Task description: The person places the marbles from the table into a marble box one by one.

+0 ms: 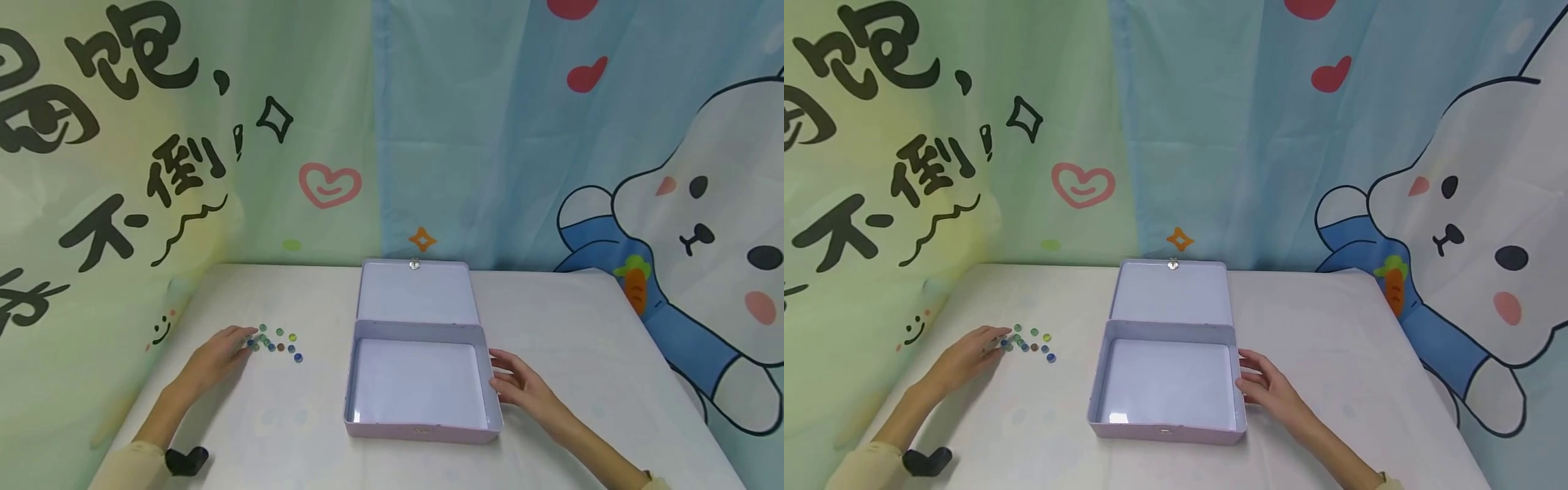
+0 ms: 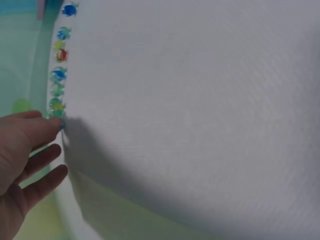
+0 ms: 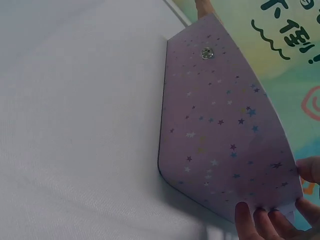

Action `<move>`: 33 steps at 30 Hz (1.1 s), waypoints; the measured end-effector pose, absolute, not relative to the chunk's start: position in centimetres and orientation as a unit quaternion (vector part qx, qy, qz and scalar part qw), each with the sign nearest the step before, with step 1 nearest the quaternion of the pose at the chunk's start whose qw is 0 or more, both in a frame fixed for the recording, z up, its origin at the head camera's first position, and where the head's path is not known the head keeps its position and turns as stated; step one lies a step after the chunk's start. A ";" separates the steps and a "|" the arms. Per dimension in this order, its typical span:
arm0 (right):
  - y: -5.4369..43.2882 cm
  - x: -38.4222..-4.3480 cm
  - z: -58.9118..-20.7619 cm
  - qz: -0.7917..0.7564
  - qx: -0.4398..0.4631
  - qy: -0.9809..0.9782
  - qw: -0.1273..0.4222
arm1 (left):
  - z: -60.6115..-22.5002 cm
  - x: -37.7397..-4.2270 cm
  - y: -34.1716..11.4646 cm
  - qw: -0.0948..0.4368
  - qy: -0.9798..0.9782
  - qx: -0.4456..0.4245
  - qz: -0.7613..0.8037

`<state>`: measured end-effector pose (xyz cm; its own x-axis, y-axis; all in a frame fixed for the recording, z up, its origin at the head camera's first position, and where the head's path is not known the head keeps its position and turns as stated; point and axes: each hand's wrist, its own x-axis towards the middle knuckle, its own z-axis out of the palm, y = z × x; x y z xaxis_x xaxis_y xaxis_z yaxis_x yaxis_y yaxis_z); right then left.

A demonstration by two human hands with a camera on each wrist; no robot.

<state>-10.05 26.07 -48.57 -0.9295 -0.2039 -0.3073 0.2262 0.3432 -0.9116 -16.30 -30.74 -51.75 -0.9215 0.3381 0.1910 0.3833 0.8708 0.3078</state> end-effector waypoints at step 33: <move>26.5 -10.1 -49.6 -0.595 -0.011 0.780 0.195 | -49.8 -17.7 -31.7 0.130 -0.946 -0.232 -0.188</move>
<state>-10.09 26.52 -49.60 -0.9237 -0.2496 -0.2906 0.2143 0.2921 -0.9321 -17.74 -31.75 -49.77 -0.8587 0.3901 0.3323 0.4876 0.8216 0.2955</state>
